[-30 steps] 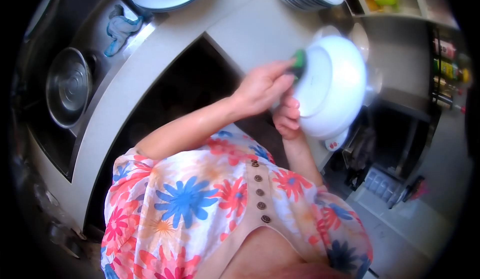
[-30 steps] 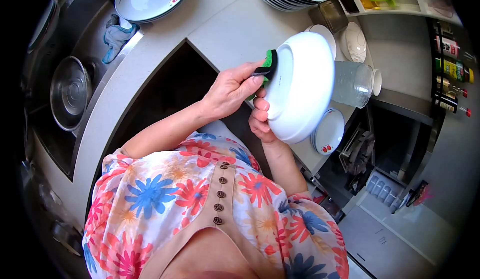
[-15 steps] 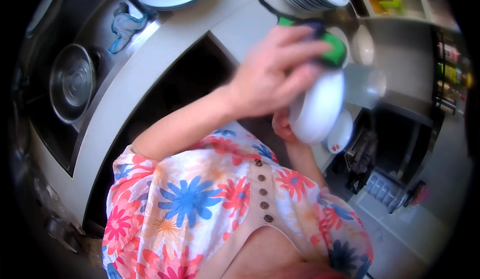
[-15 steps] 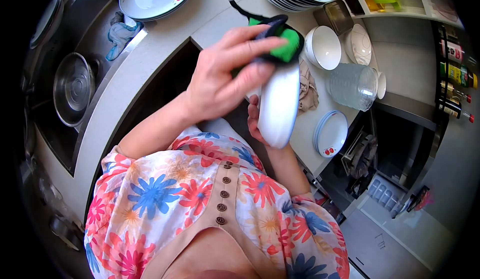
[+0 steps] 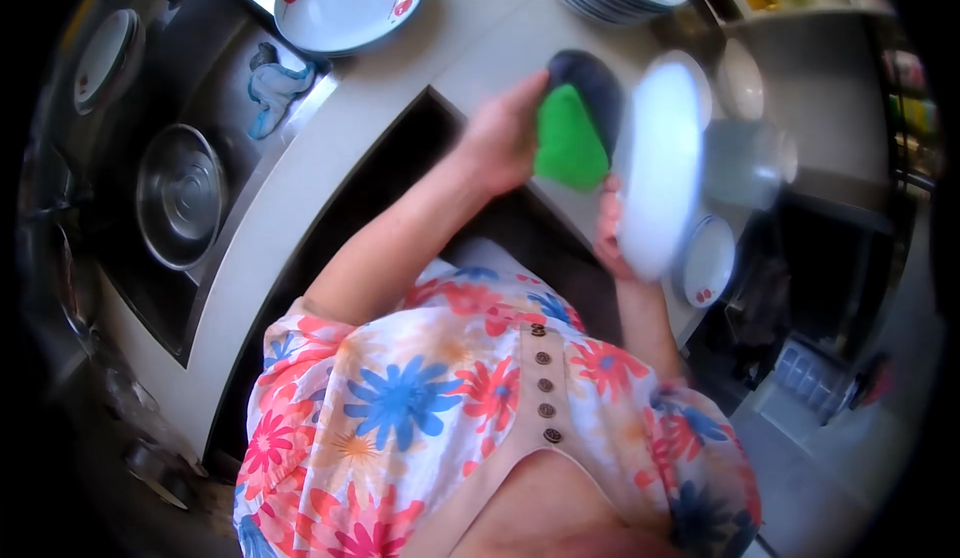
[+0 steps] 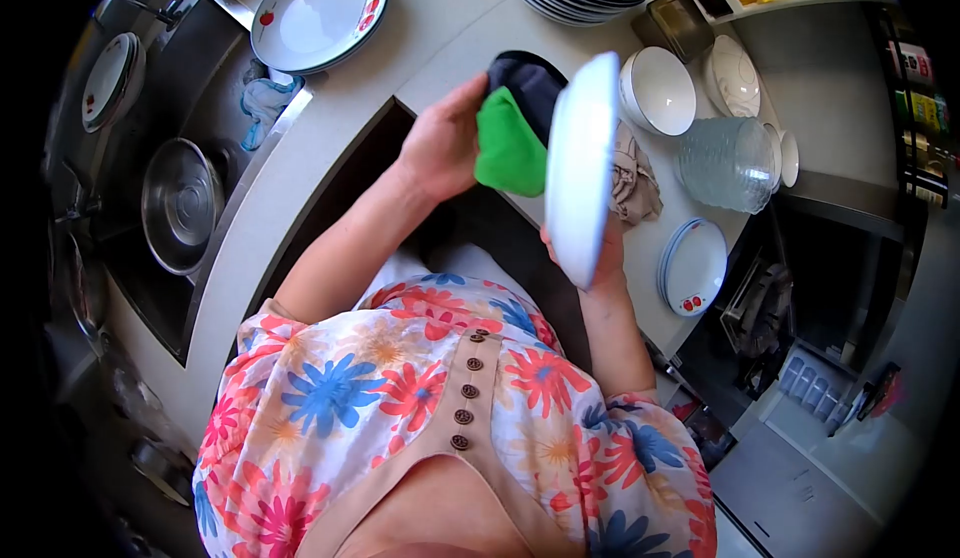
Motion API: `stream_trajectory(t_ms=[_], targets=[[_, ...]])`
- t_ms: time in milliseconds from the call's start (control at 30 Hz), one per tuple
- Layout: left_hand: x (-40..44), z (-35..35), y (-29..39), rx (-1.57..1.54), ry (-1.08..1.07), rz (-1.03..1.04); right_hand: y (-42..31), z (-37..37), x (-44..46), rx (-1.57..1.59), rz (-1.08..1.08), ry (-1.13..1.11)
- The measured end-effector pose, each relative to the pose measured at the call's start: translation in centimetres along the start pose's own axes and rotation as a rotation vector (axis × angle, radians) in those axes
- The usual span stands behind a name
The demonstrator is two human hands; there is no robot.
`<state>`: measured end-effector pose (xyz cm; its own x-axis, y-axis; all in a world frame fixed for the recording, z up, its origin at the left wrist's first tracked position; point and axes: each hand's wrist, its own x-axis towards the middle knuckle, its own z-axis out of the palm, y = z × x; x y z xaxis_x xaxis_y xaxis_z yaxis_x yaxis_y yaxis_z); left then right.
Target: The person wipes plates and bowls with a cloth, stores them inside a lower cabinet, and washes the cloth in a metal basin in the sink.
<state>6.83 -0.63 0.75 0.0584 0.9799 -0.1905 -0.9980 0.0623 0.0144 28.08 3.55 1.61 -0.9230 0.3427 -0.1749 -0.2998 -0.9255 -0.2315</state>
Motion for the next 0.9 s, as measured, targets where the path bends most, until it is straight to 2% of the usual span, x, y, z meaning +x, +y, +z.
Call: stream_trajectory(t_ms=[33, 100, 200, 300, 400, 533, 700, 900], targets=[[-0.1, 0.3, -1.2, 0.130, 0.083, 0.034, 0.5, 0.0, 0.5, -0.219, -0.121, 0.278], [-1.2, 0.7, -2.1, 0.411, 0.198, 0.068, 1.3, 1.8, 2.0, -0.432, -0.295, 0.597], [-1.5, -0.8, -1.7, 0.447, 0.213, -0.043, 0.2, 1.3, 2.1, -0.358, -0.272, 0.651], [-1.3, -1.2, -0.1, 0.452, 0.273, -0.028, 0.1, 0.5, 2.1, -0.423, -0.340, 0.687], [0.1, -1.3, 2.9, 0.423, 0.320, 0.093, -0.2, -0.5, 2.1, -0.429, -0.366, 0.720], [-0.4, -0.4, 5.0, 0.637, 0.386, 0.196, -0.9, -1.8, 2.9, -0.494, -0.381, 0.729], [-4.7, -1.6, 7.5, 0.732, 0.392, 0.173, -2.1, -2.6, 4.9, -0.588, -0.376, 0.803], [-9.2, -1.5, 9.3, 0.777, 0.575, 0.181, -2.5, -4.2, 6.3, -0.676, -0.356, 0.757]])
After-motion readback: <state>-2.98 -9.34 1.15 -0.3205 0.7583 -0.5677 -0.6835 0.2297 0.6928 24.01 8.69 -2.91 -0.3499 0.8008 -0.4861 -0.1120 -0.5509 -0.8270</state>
